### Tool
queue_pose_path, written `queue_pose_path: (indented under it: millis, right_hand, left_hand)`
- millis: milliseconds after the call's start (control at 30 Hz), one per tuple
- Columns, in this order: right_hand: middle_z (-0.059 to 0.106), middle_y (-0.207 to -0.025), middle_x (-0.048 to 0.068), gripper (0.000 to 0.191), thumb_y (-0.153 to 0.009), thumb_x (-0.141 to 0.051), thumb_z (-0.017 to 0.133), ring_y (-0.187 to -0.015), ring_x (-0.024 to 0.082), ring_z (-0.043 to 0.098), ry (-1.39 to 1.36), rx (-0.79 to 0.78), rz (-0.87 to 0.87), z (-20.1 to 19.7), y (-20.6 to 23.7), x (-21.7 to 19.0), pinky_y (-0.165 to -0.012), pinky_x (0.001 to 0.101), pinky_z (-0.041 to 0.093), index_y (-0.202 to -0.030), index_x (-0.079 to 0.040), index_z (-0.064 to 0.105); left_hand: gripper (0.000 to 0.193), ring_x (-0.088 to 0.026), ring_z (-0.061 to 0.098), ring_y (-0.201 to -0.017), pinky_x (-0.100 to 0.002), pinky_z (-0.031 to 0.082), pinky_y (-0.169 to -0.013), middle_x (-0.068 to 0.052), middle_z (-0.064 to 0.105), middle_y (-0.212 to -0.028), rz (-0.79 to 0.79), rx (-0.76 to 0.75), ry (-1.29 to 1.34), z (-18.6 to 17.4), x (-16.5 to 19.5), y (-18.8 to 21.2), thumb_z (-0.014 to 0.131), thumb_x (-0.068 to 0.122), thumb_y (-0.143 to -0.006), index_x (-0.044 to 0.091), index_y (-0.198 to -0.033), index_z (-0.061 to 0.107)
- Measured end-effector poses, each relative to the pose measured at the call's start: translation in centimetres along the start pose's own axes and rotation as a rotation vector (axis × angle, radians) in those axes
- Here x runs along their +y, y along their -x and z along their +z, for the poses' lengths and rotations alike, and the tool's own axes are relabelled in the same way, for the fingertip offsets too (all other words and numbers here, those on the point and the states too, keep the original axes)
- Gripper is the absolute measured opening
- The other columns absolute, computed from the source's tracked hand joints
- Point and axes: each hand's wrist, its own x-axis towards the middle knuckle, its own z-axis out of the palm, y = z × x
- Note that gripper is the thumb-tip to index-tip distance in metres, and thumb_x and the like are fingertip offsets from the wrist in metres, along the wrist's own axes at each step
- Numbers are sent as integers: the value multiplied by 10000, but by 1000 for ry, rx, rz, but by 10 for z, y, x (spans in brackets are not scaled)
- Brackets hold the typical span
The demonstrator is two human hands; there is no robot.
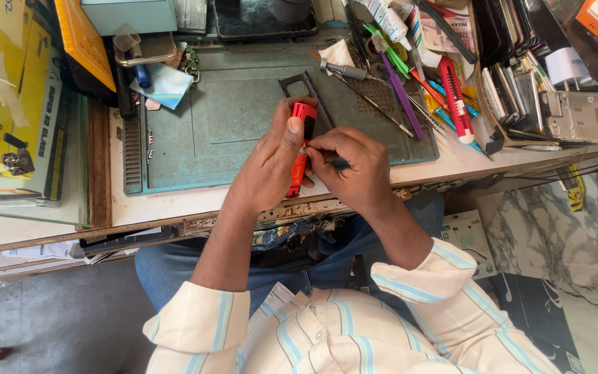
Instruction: The person reassembles a smartphone by placing the back cover over the internal components and pressing it into place. Then the person uses a purple toothbrush to clean the screen and edges of the phone. Finally, the person removes the battery from a red feature phone using a small metal tool.
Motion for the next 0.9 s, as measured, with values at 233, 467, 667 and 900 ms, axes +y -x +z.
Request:
queue_pose_path:
  millis: [233,467,667,900]
  right_hand:
    - [656,-902,78,184,-955,-140,792,-766,170,710,5,-18,-56,0,-2,6,-653,300,571,-936,-23,652]
    - [612,-859,68,254,-981,-213,776,-726,169,676,-6,-40,-90,2,-1,11,-627,301,546,-923,-36,604]
    - [623,-912,80,234,-997,-192,761,-763,181,707,36,-20,-101,2,0,11,-655,311,574,-947,-32,598]
    - [627,-929,78,206,-970,-135,773,-788,197,716,131,39,-136,6,3,7,-673,322,578,-950,-35,594]
  left_hand:
    - [714,-195,748,-843,-323,628,-668,-136,700,-1045,158,-40,-40,-3,-3,2,215,667,-1056,120,-1448,456]
    - [624,-161,730,-828,-309,642,-617,-114,704,-1010,125,-85,42,-3,-2,3,273,593,-1069,119,-1426,469]
    - [537,-143,702,-750,-303,613,-546,-102,696,-937,73,-102,67,-2,3,1,323,519,-1077,124,-1405,480]
    - [518,-151,675,-732,-301,585,-551,-98,689,-959,51,-88,61,-2,3,1,324,501,-1072,128,-1384,502]
